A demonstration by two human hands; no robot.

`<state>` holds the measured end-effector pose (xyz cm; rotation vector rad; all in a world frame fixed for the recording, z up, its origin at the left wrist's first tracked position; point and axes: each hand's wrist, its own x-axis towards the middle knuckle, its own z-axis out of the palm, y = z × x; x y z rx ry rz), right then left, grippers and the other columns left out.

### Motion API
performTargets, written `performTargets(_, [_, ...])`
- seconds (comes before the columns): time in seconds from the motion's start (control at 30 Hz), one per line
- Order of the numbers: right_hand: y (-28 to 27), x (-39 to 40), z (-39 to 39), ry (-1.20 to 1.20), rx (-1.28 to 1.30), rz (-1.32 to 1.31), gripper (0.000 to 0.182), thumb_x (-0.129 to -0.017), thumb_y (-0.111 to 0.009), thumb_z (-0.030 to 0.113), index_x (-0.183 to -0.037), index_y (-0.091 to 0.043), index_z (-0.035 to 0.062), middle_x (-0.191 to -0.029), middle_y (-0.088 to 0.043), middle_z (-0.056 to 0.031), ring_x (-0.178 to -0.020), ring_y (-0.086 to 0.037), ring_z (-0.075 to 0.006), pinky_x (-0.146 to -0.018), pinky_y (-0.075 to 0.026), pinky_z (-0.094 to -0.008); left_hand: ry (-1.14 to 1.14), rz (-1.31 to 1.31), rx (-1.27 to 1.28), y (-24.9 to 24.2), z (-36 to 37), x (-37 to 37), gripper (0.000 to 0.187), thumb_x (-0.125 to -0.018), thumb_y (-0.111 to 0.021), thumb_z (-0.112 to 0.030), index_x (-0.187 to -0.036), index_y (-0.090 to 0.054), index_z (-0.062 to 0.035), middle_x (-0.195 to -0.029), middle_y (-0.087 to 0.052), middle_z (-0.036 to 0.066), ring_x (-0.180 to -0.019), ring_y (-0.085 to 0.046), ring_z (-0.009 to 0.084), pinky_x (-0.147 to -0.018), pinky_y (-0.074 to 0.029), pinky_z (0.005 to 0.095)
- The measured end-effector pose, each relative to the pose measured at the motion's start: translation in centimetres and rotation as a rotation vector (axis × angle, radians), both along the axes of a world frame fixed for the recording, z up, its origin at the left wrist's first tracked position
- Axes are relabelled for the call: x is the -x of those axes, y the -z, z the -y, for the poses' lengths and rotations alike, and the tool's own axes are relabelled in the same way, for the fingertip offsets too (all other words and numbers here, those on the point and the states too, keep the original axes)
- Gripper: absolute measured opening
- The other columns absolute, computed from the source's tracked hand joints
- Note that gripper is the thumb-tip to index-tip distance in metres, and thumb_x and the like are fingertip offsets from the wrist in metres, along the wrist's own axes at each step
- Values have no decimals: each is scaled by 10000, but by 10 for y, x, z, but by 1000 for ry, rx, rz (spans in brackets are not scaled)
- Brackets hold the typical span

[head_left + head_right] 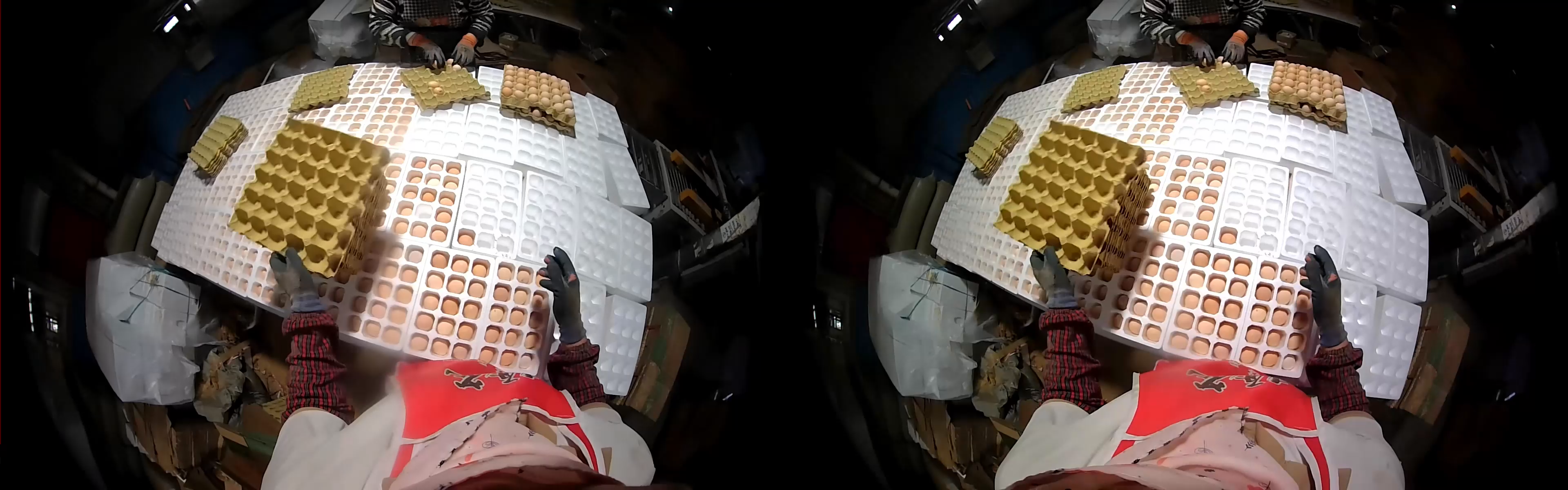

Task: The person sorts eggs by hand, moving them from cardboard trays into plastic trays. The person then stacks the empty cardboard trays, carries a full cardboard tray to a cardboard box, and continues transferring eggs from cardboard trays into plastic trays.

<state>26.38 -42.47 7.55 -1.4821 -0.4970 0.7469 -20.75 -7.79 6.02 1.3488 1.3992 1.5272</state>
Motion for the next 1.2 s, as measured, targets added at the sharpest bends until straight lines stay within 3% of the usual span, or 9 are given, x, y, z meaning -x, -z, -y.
performTargets(0.2, [10, 12, -2, 9, -8, -52, 578, -1003, -658, 309, -1475, -463, 39, -1208, -647, -32, -997, -632, -111, -803, -537, -269, 156, 51, 46, -27, -49, 56, 373, -1021, -604, -242, -1282, -562, 20, -1161, -672, 101, -944, -671, 209, -733, -541, 341])
performTargets(0.37, [12, 12, 34, 97, 82, -30, 536, -1010, -644, 323, -1436, -502, 29, -1168, -664, -20, -953, -626, -89, -807, -534, -271, 434, -542, 208, -99, -189, 100, 321, -1001, -623, -225, -1259, -629, -34, -1053, -726, 63, -856, -681, 175, -725, -555, 349])
performTargets(0.47, [11, 27, 50, 150, 171, -11, 526, -1006, -648, 313, -1426, -510, 27, -1130, -659, -9, -950, -617, -80, -806, -525, -263, 558, -171, 294, -94, -239, 76, 306, -998, -590, -101, -1291, -635, -26, -1072, -737, 48, -857, -688, 182, -752, -564, 343])
performTargets(0.6, [27, 44, 81, 197, 166, -52, 527, -1002, -654, 307, -1419, -510, 18, -1080, -642, 8, -940, -594, -72, -799, -509, -249, 458, -897, 207, -1, -336, 127, 435, -847, -731, -92, -1281, -698, -90, -1041, -762, 47, -857, -691, 184, -761, -545, 359])
performTargets(0.67, [15, 56, 102, 258, 217, -98, 504, -1008, -645, 280, -1406, -511, 1, -1059, -630, 22, -929, -572, -65, -798, -498, -248, 339, -864, 363, -19, -303, 103, 359, -898, -649, -123, -1250, -706, -81, -909, -763, 78, -725, -677, 239, -646, -538, 387])
performTargets(0.77, [44, 69, 134, 337, 66, 4, 413, -999, -648, 203, -1324, -548, -30, -995, -668, 2, -918, -593, -79, -833, -511, -256, 549, -1227, 118, -19, -286, 50, 424, -955, -551, -234, -1336, -641, -71, -1078, -742, 125, -865, -697, 250, -743, -555, 401])
performTargets(0.8, [90, 73, 151, 363, 87, 8, 410, -977, -669, 232, -1304, -579, 1, -1036, -717, -58, -944, -647, -145, -862, -523, -293, 604, -1230, -87, 0, -241, -17, 424, -958, -554, -233, -1339, -635, -66, -1094, -731, 128, -886, -687, 253, -759, -549, 400])
performTargets(0.9, [46, 107, 168, 266, 498, 96, 467, -954, -657, 374, -1299, -616, 62, -1145, -720, -165, -1064, -678, -303, -946, -520, -406, 835, -1088, -501, 0, -32, -181, 424, -966, -562, -227, -1348, -617, -51, -1145, -697, 140, -948, -659, 260, -806, -529, 396])
performTargets(1.2, [82, 168, 290, 290, 338, -2, 434, -965, -641, 359, -1271, -623, 52, -1130, -713, -168, -1034, -681, -311, -922, -526, -420, 1235, -1002, -750, -7, 190, -310, 437, -989, -587, -210, -1375, -563, -6, -1298, -596, 174, -1134, -574, 282, -947, -468, 384])
